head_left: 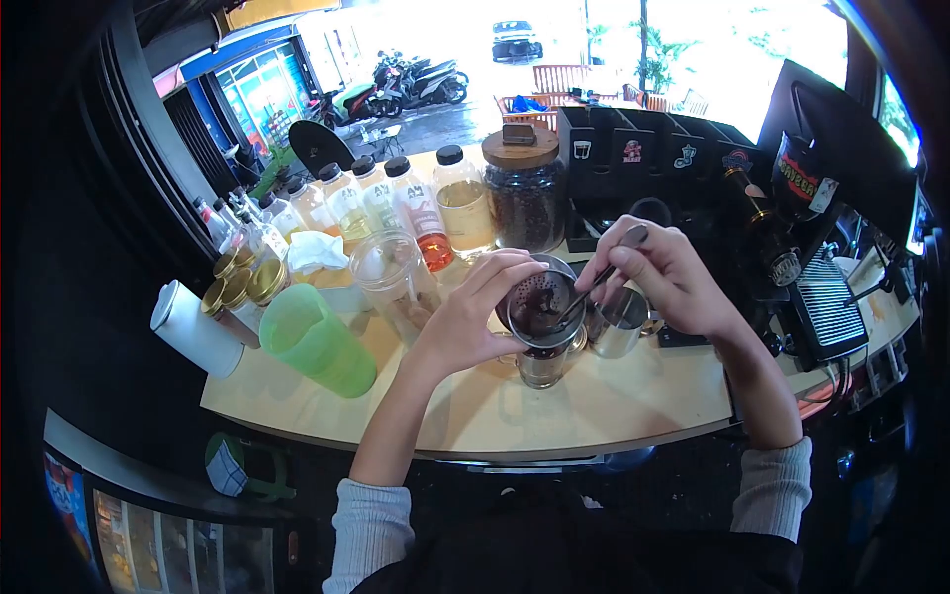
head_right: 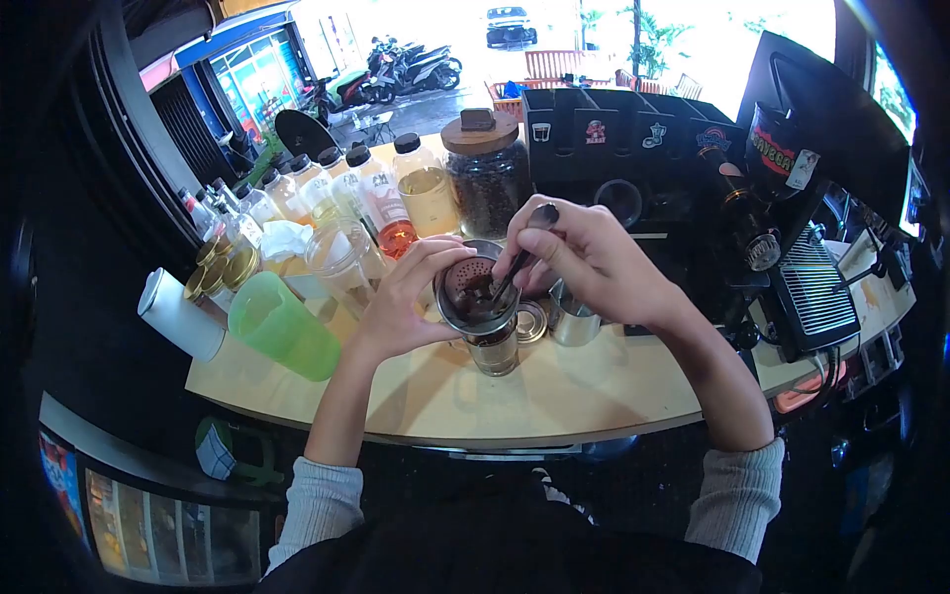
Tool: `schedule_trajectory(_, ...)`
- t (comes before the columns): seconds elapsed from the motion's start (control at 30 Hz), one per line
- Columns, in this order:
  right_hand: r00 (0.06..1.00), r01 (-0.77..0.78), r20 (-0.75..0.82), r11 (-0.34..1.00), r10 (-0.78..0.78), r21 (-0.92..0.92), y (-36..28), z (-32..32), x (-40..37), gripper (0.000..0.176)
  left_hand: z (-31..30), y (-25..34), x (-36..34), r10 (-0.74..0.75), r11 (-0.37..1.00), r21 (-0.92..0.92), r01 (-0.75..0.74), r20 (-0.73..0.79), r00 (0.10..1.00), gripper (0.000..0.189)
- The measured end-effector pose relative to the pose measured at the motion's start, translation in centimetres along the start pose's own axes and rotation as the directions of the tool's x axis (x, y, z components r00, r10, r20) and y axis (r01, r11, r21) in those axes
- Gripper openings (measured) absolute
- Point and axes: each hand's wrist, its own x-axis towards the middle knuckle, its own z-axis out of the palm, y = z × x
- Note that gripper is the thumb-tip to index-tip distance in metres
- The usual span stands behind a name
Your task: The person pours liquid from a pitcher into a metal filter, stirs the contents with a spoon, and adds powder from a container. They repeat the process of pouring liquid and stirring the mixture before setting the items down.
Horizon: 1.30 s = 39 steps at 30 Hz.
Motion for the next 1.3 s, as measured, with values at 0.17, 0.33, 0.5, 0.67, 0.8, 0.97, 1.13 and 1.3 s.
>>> schedule_trajectory(0.17,1.0,-0.009,-0.024,1.0,0.01,0.028,-0.4,0.1,0.3,0.019,-0.2,0.2,0.0,0.0,1.0,0.014,0.0,0.011,1.0,0.08)
schedule_trajectory(0.33,0.999,-0.046,-0.02,0.999,0.045,-0.026,-1.4,-0.3,0.3,0.019,-0.1,0.1,-0.1,-0.004,1.0,0.031,0.004,0.004,1.0,0.082)
schedule_trajectory(0.5,0.999,0.044,0.021,0.991,-0.042,-0.128,-1.8,-0.1,0.7,0.02,-0.1,0.3,-0.1,0.01,0.999,0.046,-0.011,0.013,1.0,0.082)
schedule_trajectory(0.67,0.996,0.076,-0.039,0.997,-0.077,-0.02,-1.4,0.0,0.7,0.02,0.1,0.5,0.1,0.016,1.0,0.021,-0.016,0.012,1.0,0.082)
schedule_trajectory(0.8,1.0,0.012,0.016,1.0,-0.012,-0.015,-0.6,0.4,0.4,0.021,-0.1,0.8,0.1,0.007,0.999,0.045,-0.007,0.005,1.0,0.082)
schedule_trajectory(0.97,0.992,-0.051,-0.108,0.996,0.059,0.071,-1.0,0.3,0.1,0.021,-0.2,0.6,0.0,0.037,0.997,0.075,-0.035,-0.025,0.999,0.076)
schedule_trajectory(1.13,0.994,-0.078,-0.088,0.994,0.071,-0.071,-1.1,0.1,-0.3,0.022,-0.1,0.6,0.0,0.036,0.997,0.066,-0.036,-0.005,0.999,0.077)
schedule_trajectory(1.3,0.999,-0.044,-0.015,0.995,0.043,-0.085,-1.9,0.9,-0.2,0.02,-0.2,0.8,0.3,0.04,0.997,0.06,-0.04,-0.002,0.999,0.077)
